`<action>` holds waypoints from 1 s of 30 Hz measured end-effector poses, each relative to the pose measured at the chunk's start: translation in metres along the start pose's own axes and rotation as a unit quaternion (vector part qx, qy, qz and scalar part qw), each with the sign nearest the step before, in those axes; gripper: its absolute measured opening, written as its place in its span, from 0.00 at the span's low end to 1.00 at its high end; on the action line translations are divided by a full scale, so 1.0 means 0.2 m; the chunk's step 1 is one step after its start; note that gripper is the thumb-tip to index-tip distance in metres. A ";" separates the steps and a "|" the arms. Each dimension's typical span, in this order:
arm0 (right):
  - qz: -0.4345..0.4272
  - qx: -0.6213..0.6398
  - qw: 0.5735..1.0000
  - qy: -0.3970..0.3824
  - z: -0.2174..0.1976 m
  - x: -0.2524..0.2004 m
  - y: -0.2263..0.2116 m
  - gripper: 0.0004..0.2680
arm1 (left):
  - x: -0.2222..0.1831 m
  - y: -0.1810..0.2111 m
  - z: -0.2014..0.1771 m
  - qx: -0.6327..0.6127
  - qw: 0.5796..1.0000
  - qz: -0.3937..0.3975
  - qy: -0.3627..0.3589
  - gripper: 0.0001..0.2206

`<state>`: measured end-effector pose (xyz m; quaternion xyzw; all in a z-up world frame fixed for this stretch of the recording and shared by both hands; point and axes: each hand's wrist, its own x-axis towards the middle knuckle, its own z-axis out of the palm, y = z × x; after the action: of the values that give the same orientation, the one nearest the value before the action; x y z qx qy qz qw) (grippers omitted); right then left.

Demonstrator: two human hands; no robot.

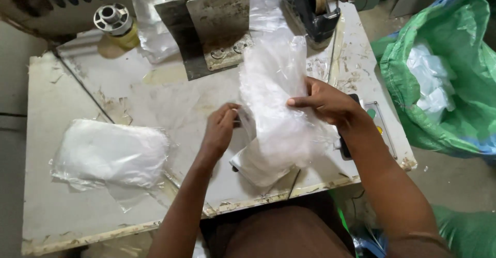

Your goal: Folding and packing small plastic bags into a larger bag at a packaging workstation

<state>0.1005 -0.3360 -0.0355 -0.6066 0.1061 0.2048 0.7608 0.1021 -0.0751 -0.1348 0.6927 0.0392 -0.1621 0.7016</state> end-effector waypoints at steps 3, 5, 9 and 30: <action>-0.010 0.006 1.000 -0.027 -0.08 0.19 0.20 0.16 | -0.22 0.19 0.10 -0.419 0.891 -0.149 -0.093 0.37; -0.018 -0.007 1.000 -0.022 -0.14 0.39 0.36 0.15 | -0.20 0.21 0.08 -0.364 0.918 -0.130 -0.083 0.36; -0.190 -0.100 0.976 -0.041 0.39 -0.05 0.02 0.13 | -0.42 0.51 0.13 -0.098 0.993 0.055 0.045 0.18; -0.138 -0.370 0.913 -0.101 0.28 -0.68 0.47 0.25 | -1.45 -0.23 0.08 -0.040 0.850 -0.447 0.277 0.21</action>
<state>-0.0680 -0.2895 -0.0494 -0.8292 -0.1396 0.1825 0.5096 -0.1877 -0.0407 -0.0968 0.5880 0.5439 -0.2574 0.5406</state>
